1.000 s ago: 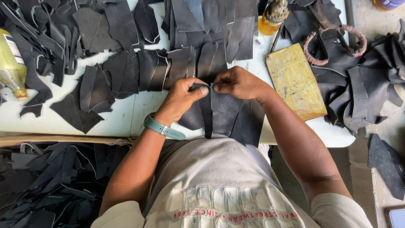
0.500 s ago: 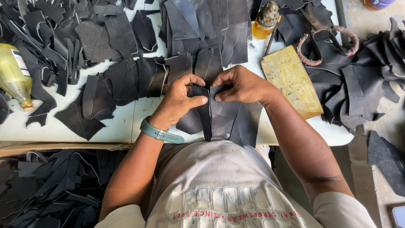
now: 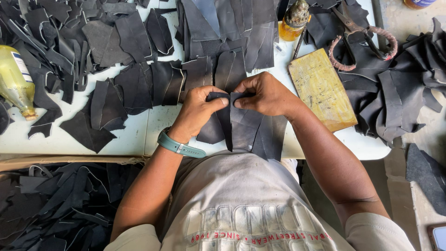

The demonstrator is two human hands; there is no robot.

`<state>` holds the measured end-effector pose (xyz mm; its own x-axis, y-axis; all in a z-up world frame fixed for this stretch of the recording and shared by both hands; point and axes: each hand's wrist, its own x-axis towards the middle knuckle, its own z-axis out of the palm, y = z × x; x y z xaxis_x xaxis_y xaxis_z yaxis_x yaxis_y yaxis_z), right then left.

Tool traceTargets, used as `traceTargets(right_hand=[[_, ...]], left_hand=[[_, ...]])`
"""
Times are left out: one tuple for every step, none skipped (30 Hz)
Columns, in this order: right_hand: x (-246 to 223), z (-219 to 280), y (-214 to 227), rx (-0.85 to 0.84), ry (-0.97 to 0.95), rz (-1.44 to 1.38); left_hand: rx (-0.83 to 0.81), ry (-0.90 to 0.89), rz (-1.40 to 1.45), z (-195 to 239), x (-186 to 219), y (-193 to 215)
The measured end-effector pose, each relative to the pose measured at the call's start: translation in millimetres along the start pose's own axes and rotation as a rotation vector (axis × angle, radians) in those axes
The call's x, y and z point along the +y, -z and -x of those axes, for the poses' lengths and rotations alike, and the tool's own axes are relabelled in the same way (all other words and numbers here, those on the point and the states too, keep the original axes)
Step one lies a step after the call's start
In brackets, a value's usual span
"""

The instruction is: The person aligns two black leather pieces on a white table, applies glue to the edges, and presses them together using a wooden block. They repeat this process for multiple pairs, occasionally using a pencil to mark the leather. The workspace is cluttered with leather scraps, scissors, and glue bottles.

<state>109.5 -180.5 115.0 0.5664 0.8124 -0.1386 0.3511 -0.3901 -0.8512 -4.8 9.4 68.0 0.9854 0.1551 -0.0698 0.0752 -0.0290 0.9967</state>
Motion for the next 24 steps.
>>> traceTargets(right_hand=[[-1,0,1,-0.005,-0.015,-0.009],[-2,0,2,-0.01,-0.03,-0.017],[-2,0,3,-0.013,-0.035,-0.022],[-2,-1,4,-0.015,-0.04,-0.026],[-1,2,4,-0.014,-0.055,-0.031],[1,3,4,-0.026,-0.039,-0.045],[3,1,4,-0.034,-0.024,-0.062],[4,0,5,-0.042,-0.009,-0.078],[5,0,4,-0.042,0.0,-0.074],[6,0,4,-0.042,0.01,-0.07],[8,0,5,-0.045,0.023,-0.065],[9,1,5,-0.04,0.035,-0.072],[11,0,4,-0.04,0.05,-0.08],[11,0,3,-0.039,0.065,-0.088],[11,-1,4,-0.039,0.06,-0.087],[11,1,5,-0.039,0.056,-0.086],[9,2,4,-0.045,0.051,-0.085],[8,2,3,-0.037,0.041,-0.071],[6,4,3,-0.028,0.025,-0.056],[5,4,2,-0.018,0.009,-0.042],[3,5,2,-0.01,0.005,-0.031],[2,6,1,-0.002,0.002,-0.02],[1,6,1,0.007,-0.003,-0.009],[1,7,1,0.016,0.001,-0.002]], left_hand=[[-0.004,0.011,-0.007,0,0,2],[-0.007,0.022,-0.013,0,0,4],[-0.018,0.015,-0.019,0,0,6],[-0.029,0.007,-0.024,0,-1,7],[-0.049,0.002,-0.025,0,-3,6],[-0.045,0.007,-0.024,1,-5,6],[-0.045,0.011,-0.025,0,-6,7],[-0.045,0.015,-0.026,-1,-8,8],[-0.061,0.011,0.003,-2,-9,9],[-0.077,0.008,0.032,-3,-10,10],[-0.09,0.004,0.06,-3,-11,10],[-0.085,0.016,0.086,-4,-12,8],[-0.076,0.03,0.11,-4,-13,8],[-0.067,0.043,0.135,-3,-13,8],[-0.067,0.026,0.103,-2,-11,8],[-0.067,0.009,0.071,-2,-10,7],[-0.063,-0.006,0.041,0,-9,6],[-0.046,0.002,0.007,0,-7,6],[-0.035,0.011,-0.025,1,-6,5],[-0.024,0.021,-0.056,1,-4,5],[-0.02,0.01,-0.07,2,-3,4],[-0.017,0.0,-0.083,2,-1,4],[-0.016,-0.01,-0.096,3,1,3],[-0.006,-0.015,-0.117,3,4,2]])
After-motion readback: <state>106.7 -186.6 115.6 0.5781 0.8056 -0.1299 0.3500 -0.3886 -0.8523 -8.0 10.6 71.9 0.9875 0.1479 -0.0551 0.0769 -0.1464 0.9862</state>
